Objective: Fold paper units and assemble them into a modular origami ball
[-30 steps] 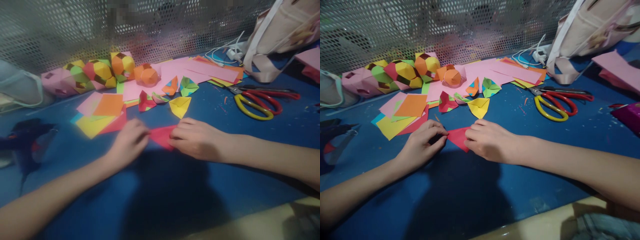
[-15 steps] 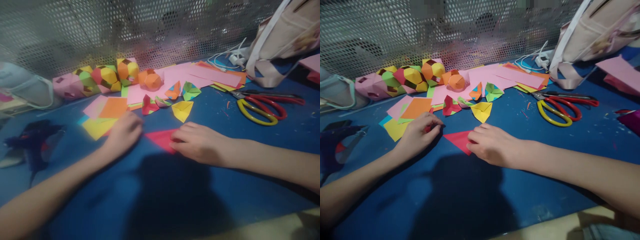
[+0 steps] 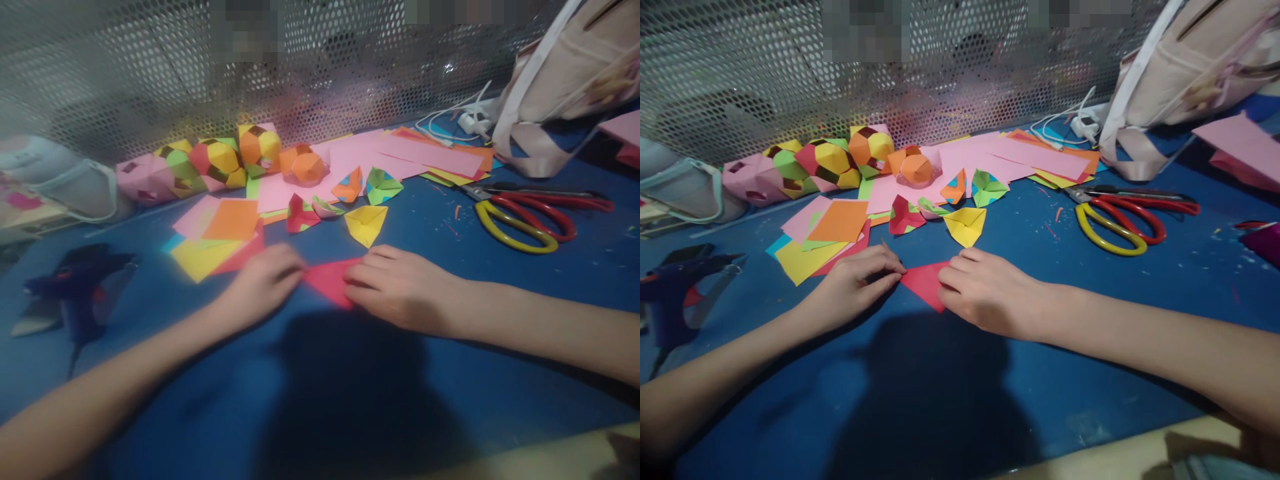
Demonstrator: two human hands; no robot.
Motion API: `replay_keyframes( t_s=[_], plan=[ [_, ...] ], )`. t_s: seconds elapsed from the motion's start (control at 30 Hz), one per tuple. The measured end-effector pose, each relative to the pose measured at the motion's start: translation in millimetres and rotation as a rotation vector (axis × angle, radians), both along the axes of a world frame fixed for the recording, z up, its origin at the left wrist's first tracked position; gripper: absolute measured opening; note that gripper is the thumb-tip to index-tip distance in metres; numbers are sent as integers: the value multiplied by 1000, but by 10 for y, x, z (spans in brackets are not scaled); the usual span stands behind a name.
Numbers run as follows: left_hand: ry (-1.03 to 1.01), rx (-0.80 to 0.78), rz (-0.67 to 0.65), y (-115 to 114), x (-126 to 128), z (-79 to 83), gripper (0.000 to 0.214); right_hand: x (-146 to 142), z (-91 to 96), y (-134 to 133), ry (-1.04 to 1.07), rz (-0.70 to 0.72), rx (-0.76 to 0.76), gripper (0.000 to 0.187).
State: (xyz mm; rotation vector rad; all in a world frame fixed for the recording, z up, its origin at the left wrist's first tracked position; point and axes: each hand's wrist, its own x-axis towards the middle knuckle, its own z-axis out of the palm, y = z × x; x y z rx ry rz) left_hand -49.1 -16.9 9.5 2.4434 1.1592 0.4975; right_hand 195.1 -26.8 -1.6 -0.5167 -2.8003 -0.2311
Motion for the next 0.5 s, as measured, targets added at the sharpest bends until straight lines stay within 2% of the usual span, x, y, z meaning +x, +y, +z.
replay_keyframes(
  t_s=[0.5],
  plan=[
    [3, 9, 2, 0, 5, -5, 20, -16, -20, -7, 33, 6, -32, 28]
  ],
)
